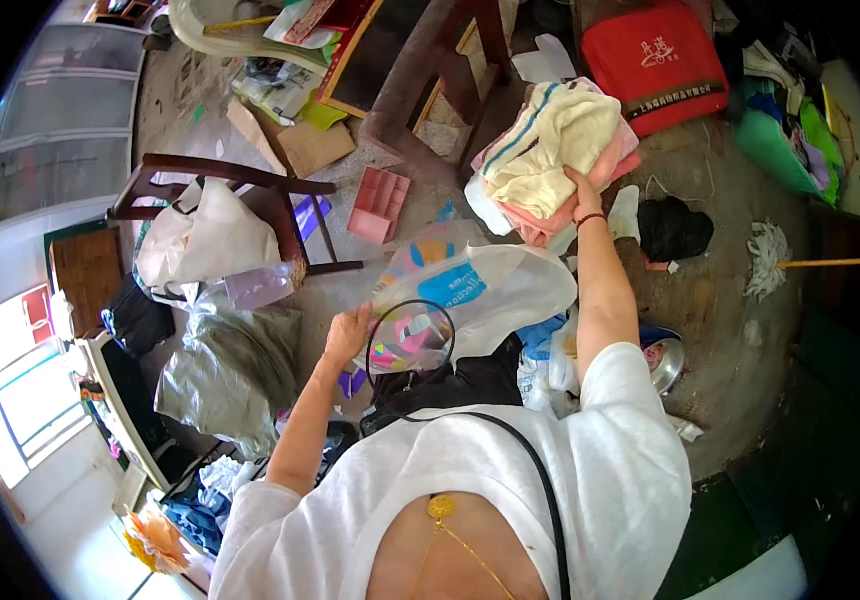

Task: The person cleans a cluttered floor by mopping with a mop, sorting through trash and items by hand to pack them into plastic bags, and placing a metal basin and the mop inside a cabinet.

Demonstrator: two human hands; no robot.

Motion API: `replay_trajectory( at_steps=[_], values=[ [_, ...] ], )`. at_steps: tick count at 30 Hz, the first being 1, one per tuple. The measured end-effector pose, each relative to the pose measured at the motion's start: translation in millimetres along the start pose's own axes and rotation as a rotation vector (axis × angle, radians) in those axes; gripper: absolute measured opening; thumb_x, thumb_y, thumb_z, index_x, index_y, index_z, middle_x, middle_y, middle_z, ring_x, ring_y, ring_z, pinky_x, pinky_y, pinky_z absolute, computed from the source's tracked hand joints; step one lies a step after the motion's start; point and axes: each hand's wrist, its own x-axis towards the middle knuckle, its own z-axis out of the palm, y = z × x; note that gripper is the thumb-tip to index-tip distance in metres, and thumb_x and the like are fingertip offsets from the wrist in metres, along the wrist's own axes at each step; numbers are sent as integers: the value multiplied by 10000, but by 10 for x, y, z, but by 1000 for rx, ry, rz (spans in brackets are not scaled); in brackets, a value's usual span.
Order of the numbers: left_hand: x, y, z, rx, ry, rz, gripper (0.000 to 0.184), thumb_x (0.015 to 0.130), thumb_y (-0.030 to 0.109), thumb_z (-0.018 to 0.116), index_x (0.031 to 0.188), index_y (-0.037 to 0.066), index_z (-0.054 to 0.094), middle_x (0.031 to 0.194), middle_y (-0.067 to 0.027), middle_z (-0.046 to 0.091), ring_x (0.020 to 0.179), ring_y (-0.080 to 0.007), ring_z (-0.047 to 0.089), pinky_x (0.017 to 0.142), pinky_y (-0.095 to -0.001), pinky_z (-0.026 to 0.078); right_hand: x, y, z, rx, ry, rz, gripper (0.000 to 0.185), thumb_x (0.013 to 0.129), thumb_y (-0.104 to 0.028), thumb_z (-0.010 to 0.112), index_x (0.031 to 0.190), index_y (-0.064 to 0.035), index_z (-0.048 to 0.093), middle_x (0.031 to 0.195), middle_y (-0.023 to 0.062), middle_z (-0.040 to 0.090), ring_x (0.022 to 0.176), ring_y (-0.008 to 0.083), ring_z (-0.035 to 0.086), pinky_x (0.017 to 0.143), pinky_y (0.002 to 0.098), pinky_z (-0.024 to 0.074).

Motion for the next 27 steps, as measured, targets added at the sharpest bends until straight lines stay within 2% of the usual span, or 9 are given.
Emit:
replay_trajectory(
  at_steps=[4, 7, 14, 15, 16, 17, 19, 22, 27],
  values=[
    [-95, -49, -38, -77, 84, 48, 539, 864, 404, 370, 651, -37, 595, 600, -255, 530, 643, -395, 550, 604, -411, 424, -127, 27, 148, 4, 118, -231, 670, 546, -152, 776, 1061, 128, 453, 1082, 155, 494, 945, 225, 485, 829, 292, 396],
    [-124, -306, -106, -88, 107, 17, 548, 870, 407, 356, 633, -25, 597, 578, -217, 546, 627, -368, 563, 603, -390, 428, -95, -84, 265, -51, 137, -244, 629, 541, -89, 776, 1051, 111, 468, 1029, 153, 533, 906, 255, 521, 814, 307, 418],
    [-203, -565, -319, -109, 213, 80, 538, 881, 408, 321, 644, -7, 567, 539, -185, 519, 567, -354, 548, 564, -393, 413, -1043, -723, 274, 132, -256, -378, 459, 695, -78, 647, 1102, 37, 470, 1062, 108, 531, 951, 232, 524, 818, 310, 435],
    [-185, -628, -306, -157, 222, 71, 512, 884, 400, 340, 682, -20, 554, 531, -154, 498, 533, -274, 505, 543, -373, 396, -1339, -774, 273, 129, -272, -401, 411, 728, -76, 613, 1098, 37, 474, 1068, 105, 529, 968, 236, 519, 815, 311, 440],
    [-165, -685, -292, -203, 232, 64, 490, 886, 392, 358, 720, -32, 540, 522, -124, 477, 499, -194, 462, 522, -353, 379, -1344, -790, 115, 131, -366, -365, 427, 755, -113, 597, 1128, 30, 447, 1098, 118, 515, 976, 237, 520, 827, 329, 441],
    [-146, -732, -265, -212, 238, 51, 490, 886, 392, 358, 720, -32, 540, 522, -124, 477, 499, -194, 462, 522, -353, 379, -1360, -818, -52, 136, -460, -328, 444, 782, -151, 582, 1157, 23, 421, 1128, 131, 501, 984, 239, 521, 839, 348, 441],
    [-97, -772, -205, -248, 311, 78, 485, 874, 397, 330, 744, -10, 560, 633, -212, 544, 658, -377, 547, 600, -409, 407, -2153, -805, -44, 225, -502, -222, 424, 801, -129, 518, 1181, 20, 403, 1118, 128, 502, 1007, 256, 504, 830, 358, 450],
    [-113, -632, -169, -345, 315, 92, 455, 875, 383, 335, 813, -3, 567, 683, -227, 549, 709, -383, 546, 628, -411, 407, -2568, -502, -290, 438, -689, 56, 457, 784, -79, 509, 1211, 11, 372, 1161, 128, 475, 1034, 259, 492, 857, 375, 439],
    [3, -436, -52, -363, 309, 181, 423, 875, 365, 345, 876, 5, 566, 740, -249, 545, 756, -397, 537, 648, -411, 414, -2756, 521, -193, 246, -785, 252, 463, 778, -82, 510, 1210, 11, 373, 1165, 126, 474, 1038, 259, 492, 862, 375, 435]
  ],
)
